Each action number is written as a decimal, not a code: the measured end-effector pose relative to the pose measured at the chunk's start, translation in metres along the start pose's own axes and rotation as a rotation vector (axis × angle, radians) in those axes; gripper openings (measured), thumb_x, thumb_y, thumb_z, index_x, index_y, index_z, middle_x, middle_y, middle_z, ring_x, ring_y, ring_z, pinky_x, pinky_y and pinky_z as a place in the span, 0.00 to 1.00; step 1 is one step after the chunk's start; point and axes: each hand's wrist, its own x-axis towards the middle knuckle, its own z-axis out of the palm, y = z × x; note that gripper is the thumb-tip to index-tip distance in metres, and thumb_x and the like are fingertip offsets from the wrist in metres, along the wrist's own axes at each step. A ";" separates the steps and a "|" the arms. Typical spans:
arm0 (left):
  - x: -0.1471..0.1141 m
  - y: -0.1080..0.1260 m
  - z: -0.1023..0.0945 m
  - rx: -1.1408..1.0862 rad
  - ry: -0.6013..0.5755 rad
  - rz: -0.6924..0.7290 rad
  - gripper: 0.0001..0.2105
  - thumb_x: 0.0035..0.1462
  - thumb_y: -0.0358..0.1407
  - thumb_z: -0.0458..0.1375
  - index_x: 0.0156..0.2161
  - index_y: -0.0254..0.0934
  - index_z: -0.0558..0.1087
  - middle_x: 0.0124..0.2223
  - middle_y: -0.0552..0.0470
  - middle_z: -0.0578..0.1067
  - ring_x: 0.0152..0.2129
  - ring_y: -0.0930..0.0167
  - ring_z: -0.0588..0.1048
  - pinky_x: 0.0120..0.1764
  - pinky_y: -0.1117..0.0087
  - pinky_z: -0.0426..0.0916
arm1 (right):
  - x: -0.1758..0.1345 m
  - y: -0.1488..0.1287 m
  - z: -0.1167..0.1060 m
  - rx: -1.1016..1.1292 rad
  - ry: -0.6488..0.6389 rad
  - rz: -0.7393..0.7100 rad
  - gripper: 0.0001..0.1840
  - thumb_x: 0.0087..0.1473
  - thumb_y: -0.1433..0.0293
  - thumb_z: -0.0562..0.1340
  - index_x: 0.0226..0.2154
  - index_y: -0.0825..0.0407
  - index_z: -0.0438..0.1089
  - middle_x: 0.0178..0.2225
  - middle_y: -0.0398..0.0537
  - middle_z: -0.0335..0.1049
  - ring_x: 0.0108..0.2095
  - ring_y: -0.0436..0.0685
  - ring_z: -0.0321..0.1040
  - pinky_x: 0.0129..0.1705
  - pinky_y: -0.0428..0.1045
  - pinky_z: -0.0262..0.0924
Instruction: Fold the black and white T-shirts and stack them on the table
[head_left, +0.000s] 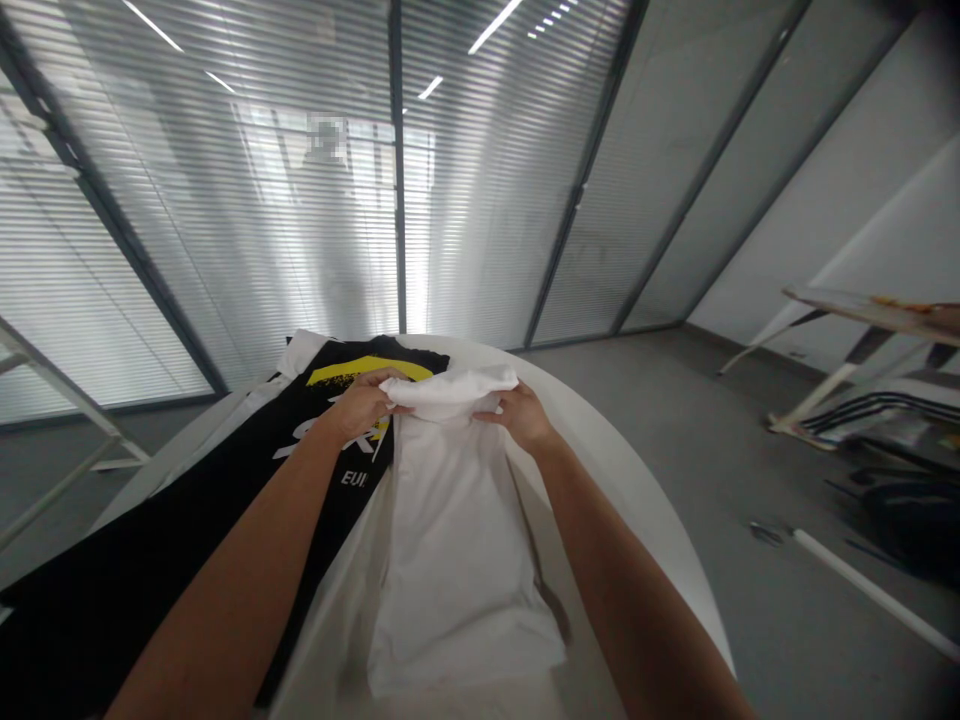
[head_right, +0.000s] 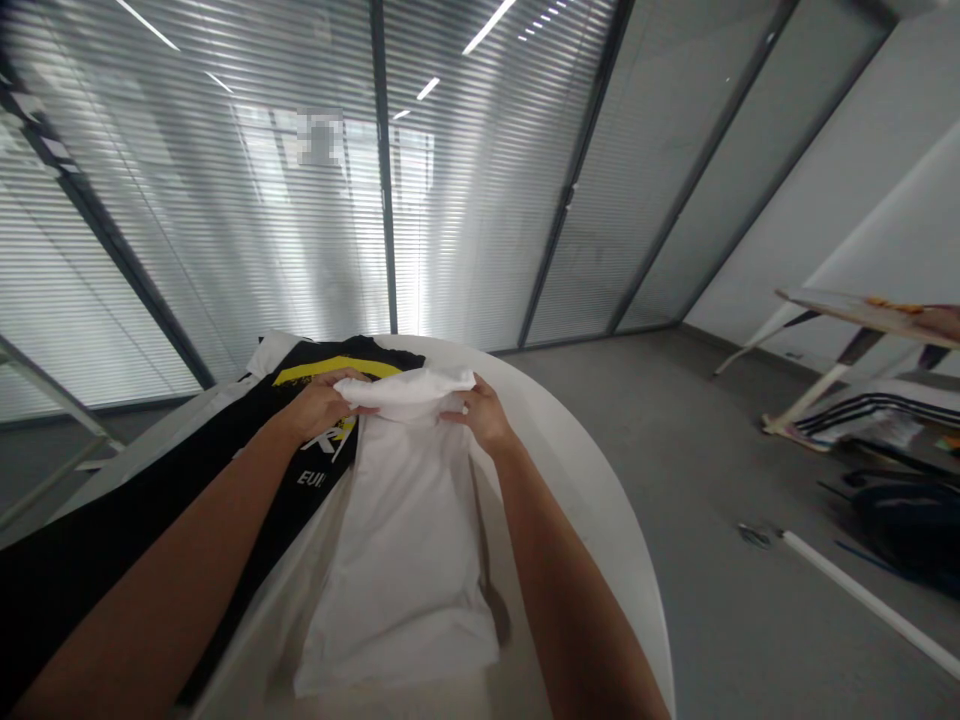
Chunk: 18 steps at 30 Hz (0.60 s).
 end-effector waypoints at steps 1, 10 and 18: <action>-0.001 -0.001 -0.002 0.061 -0.008 -0.004 0.13 0.34 0.23 0.62 0.30 0.35 0.75 0.33 0.52 0.75 0.33 0.68 0.74 0.39 0.67 0.72 | 0.000 0.000 -0.002 -0.007 -0.007 0.007 0.21 0.38 0.64 0.69 0.39 0.49 0.70 0.41 0.48 0.72 0.42 0.60 0.69 0.39 0.57 0.71; -0.008 0.003 -0.006 0.413 -0.335 -0.026 0.07 0.38 0.24 0.60 0.22 0.37 0.77 0.34 0.46 0.78 0.38 0.62 0.74 0.47 0.64 0.67 | -0.003 0.005 -0.023 -0.193 -0.078 -0.009 0.04 0.35 0.69 0.64 0.20 0.51 0.69 0.28 0.47 0.73 0.40 0.61 0.70 0.41 0.51 0.63; -0.003 -0.001 0.005 0.276 -0.172 -0.079 0.07 0.39 0.25 0.56 0.23 0.35 0.76 0.32 0.46 0.77 0.37 0.65 0.75 0.43 0.69 0.68 | 0.000 -0.002 -0.032 -0.378 -0.106 0.120 0.04 0.30 0.72 0.57 0.15 0.52 0.67 0.33 0.50 0.75 0.39 0.60 0.69 0.32 0.47 0.59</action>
